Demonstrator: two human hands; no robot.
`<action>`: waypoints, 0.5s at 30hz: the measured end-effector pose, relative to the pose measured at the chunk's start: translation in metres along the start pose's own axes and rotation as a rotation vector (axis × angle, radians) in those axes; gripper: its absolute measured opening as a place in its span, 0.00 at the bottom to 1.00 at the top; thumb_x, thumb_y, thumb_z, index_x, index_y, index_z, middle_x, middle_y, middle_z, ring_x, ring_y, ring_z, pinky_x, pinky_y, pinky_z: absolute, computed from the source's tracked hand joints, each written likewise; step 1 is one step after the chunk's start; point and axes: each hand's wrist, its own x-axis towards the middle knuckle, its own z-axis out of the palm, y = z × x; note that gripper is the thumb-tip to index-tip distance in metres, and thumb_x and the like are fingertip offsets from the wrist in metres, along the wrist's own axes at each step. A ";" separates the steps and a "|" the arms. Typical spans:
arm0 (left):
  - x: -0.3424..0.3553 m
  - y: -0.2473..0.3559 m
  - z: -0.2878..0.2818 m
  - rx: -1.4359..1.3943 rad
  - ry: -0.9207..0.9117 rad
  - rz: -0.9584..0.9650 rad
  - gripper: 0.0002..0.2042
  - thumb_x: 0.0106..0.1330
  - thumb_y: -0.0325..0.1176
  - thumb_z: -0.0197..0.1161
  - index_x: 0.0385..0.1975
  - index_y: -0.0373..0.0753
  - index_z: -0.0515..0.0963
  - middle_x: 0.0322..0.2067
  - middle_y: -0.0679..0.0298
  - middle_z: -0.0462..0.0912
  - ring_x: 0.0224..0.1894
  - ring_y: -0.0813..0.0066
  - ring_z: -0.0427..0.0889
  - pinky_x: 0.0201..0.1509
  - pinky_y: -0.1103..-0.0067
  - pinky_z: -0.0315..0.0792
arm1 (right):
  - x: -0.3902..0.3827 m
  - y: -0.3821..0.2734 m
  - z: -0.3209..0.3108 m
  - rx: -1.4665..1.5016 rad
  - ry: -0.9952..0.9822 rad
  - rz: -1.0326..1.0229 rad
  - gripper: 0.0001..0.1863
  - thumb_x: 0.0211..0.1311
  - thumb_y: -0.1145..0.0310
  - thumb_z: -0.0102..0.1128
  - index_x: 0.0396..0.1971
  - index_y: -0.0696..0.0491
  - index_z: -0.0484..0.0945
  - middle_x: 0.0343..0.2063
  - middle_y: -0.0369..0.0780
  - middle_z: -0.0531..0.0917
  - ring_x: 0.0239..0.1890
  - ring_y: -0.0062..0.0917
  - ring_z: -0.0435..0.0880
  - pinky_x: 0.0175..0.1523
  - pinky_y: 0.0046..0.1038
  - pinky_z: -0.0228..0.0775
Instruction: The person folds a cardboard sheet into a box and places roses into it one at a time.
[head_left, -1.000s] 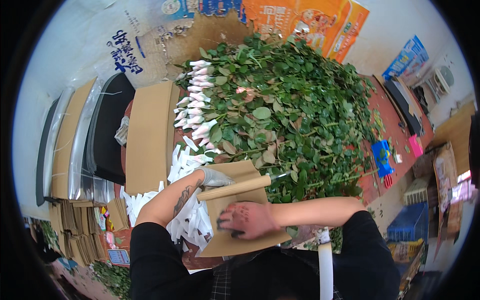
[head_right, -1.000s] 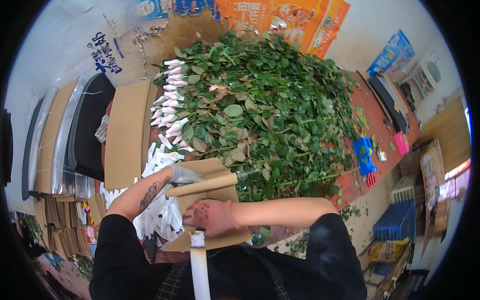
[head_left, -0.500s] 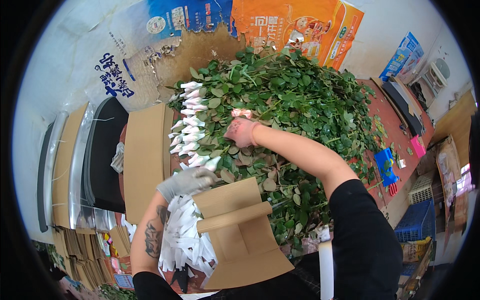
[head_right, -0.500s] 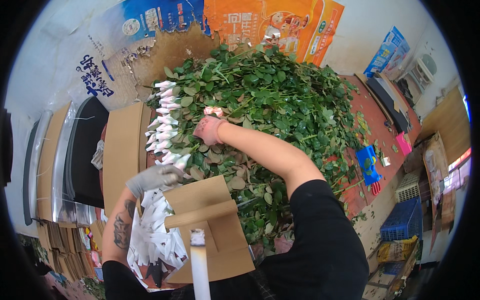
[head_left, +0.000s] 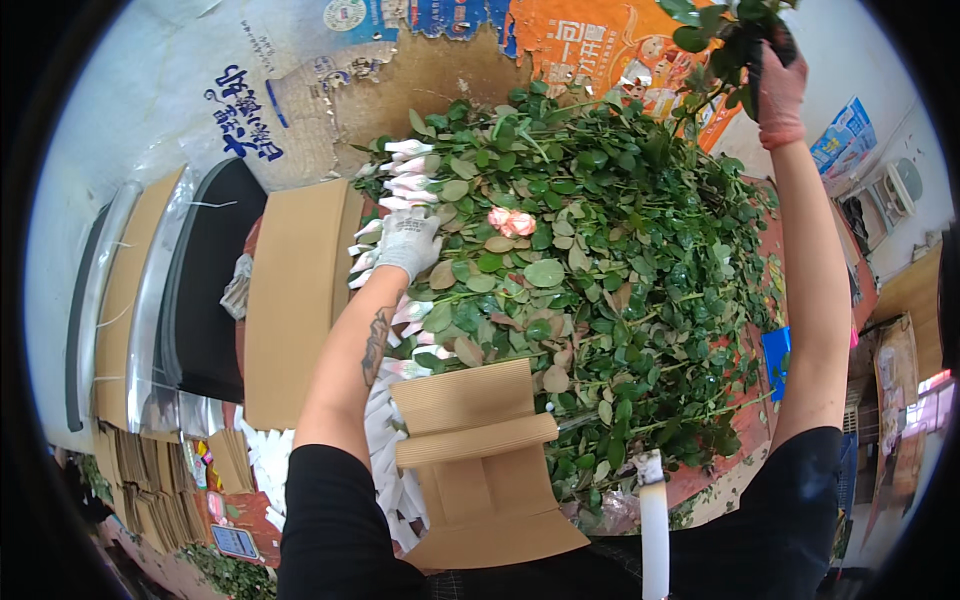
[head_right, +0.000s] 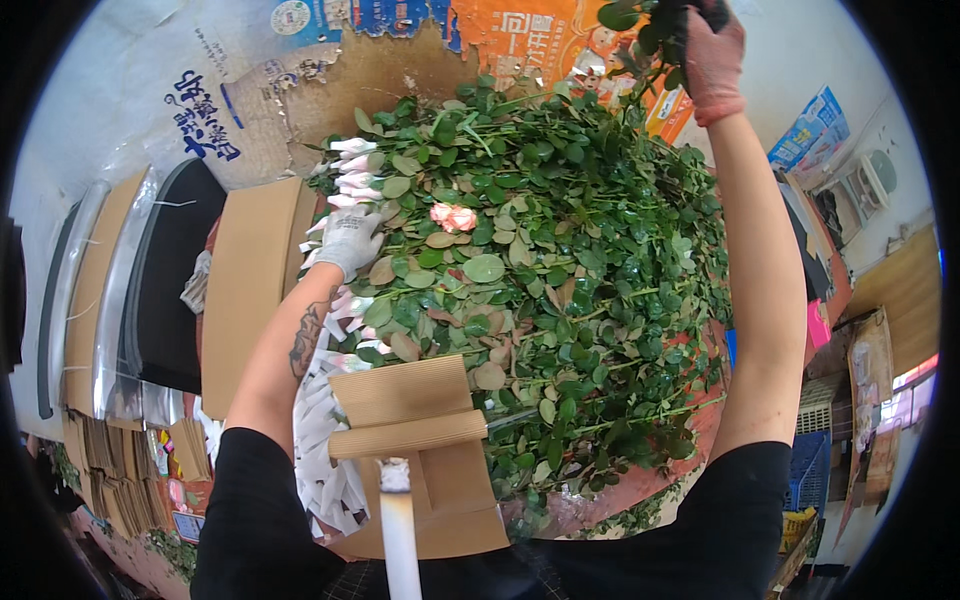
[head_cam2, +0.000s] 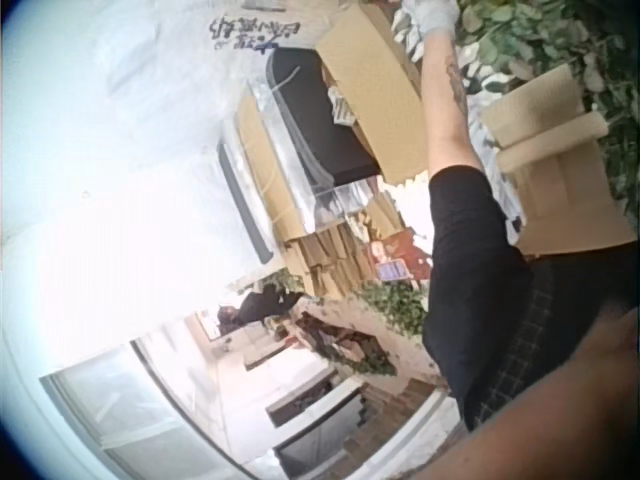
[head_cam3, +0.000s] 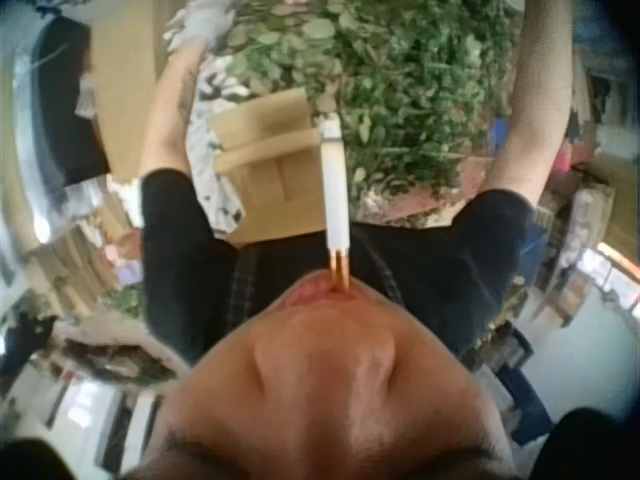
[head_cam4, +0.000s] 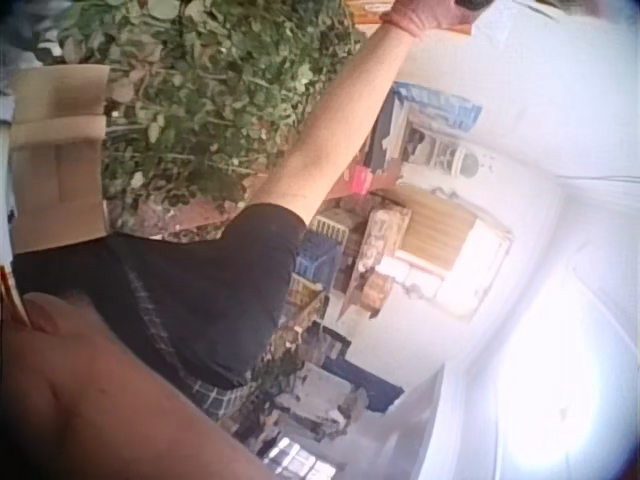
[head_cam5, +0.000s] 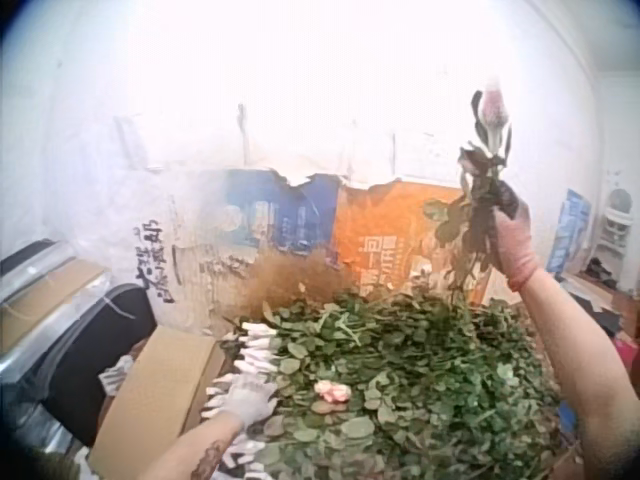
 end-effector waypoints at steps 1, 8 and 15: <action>0.003 0.009 0.001 -0.024 0.105 0.040 0.15 0.57 0.44 0.54 0.41 0.46 0.76 0.41 0.61 0.75 0.48 0.66 0.73 0.51 0.68 0.63 | 0.004 0.001 -0.016 0.018 0.010 -0.069 0.14 0.60 0.77 0.51 0.46 0.60 0.75 0.35 0.36 0.81 0.34 0.18 0.79 0.40 0.19 0.72; 0.059 0.106 -0.013 -0.242 -0.040 0.141 0.20 0.56 0.52 0.53 0.41 0.44 0.76 0.43 0.59 0.77 0.49 0.64 0.75 0.50 0.68 0.66 | -0.014 0.000 -0.040 0.028 0.137 0.075 0.13 0.58 0.74 0.57 0.44 0.58 0.76 0.31 0.36 0.81 0.26 0.16 0.78 0.29 0.16 0.70; 0.090 0.130 -0.016 -0.103 -0.239 -0.119 0.22 0.52 0.49 0.56 0.42 0.42 0.76 0.44 0.57 0.78 0.48 0.62 0.77 0.50 0.68 0.69 | -0.024 -0.021 -0.084 -0.082 0.051 0.091 0.15 0.59 0.71 0.57 0.46 0.58 0.75 0.33 0.36 0.81 0.32 0.16 0.79 0.34 0.18 0.71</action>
